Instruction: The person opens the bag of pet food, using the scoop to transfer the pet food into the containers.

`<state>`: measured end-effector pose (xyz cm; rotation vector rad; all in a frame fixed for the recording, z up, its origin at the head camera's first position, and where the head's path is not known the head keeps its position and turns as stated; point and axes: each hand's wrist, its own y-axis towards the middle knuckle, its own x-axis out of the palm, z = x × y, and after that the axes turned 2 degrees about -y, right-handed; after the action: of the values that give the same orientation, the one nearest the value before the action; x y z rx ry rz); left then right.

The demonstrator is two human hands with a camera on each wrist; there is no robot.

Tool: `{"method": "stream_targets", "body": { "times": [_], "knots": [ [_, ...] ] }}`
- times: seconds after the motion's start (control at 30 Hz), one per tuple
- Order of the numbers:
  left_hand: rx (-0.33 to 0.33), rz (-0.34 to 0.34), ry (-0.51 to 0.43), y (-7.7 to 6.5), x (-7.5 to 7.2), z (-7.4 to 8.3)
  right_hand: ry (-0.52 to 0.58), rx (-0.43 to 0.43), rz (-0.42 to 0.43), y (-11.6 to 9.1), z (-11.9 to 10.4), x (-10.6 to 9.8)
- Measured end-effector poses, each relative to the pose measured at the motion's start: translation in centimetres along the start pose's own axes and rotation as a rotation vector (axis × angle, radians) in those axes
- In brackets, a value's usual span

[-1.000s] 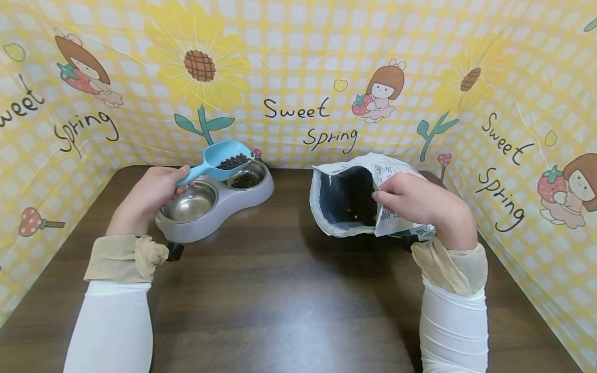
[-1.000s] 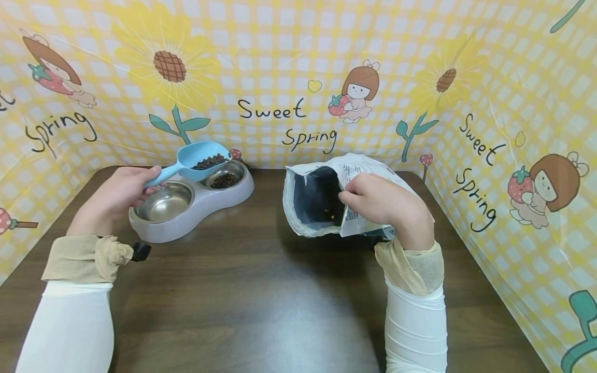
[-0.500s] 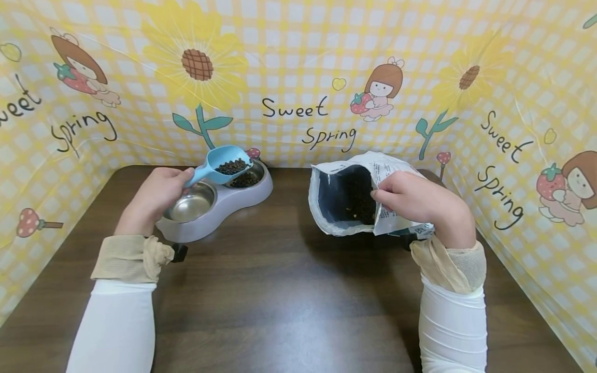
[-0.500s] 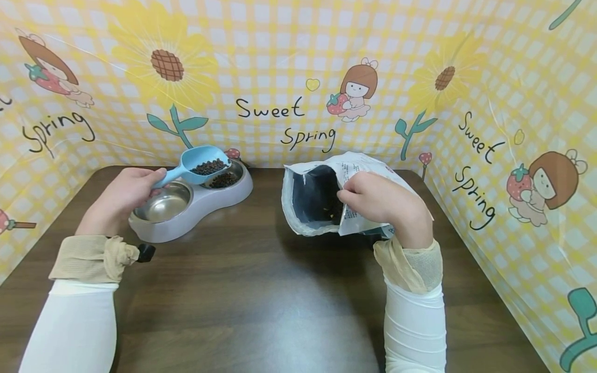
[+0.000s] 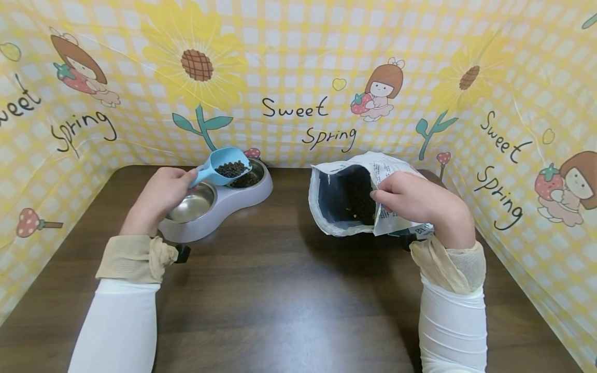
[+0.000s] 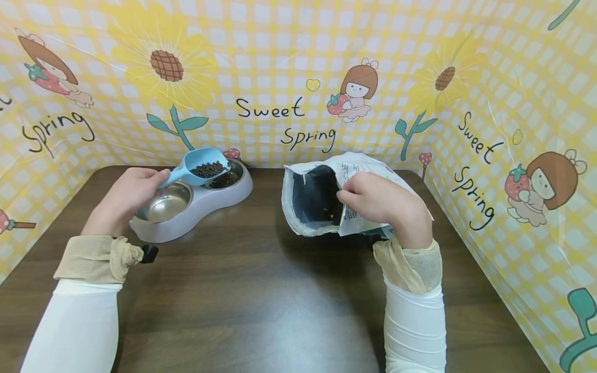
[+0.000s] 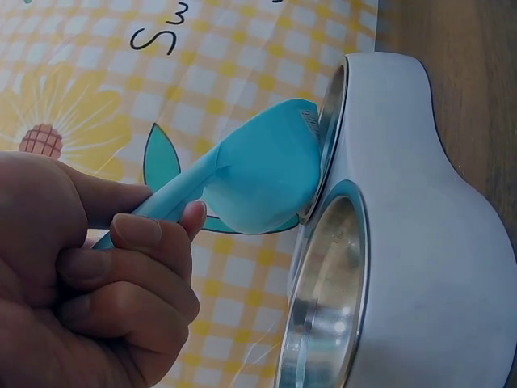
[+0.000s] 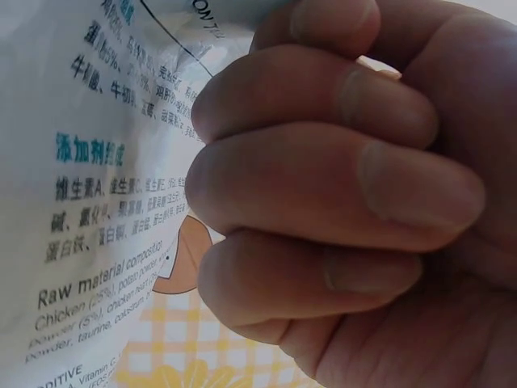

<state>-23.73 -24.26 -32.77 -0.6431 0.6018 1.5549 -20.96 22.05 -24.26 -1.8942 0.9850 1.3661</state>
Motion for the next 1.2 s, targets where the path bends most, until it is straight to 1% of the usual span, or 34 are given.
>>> {"method": "stream_targets", "body": {
  "times": [0.23, 0.37, 0.53, 0.83, 0.97, 1.2],
  "knots": [
    [0.022, 0.022, 0.037, 0.14, 0.0, 0.09, 0.009, -0.001, -0.016, 0.01, -0.1, -0.23],
    [0.027, 0.02, 0.054, 0.19, 0.1, 0.13, 0.01, 0.01, -0.023, 0.03, -0.11, -0.23],
    [0.029, 0.015, 0.075, 0.16, 0.17, 0.37, 0.008, 0.013, -0.022, 0.02, -0.16, -0.22],
    [0.033, 0.041, 0.121, 0.19, 0.3, 0.6, 0.007, -0.004, -0.008, -0.06, -0.17, -0.14],
    [0.044, 0.039, 0.127, 0.21, 0.32, 0.66, 0.008, -0.001, -0.006, -0.05, -0.18, -0.04],
    [0.044, 0.029, 0.148, 0.1, 0.3, 0.81, 0.001, -0.005, 0.005, 0.02, -0.2, 0.04]
  ]
}}
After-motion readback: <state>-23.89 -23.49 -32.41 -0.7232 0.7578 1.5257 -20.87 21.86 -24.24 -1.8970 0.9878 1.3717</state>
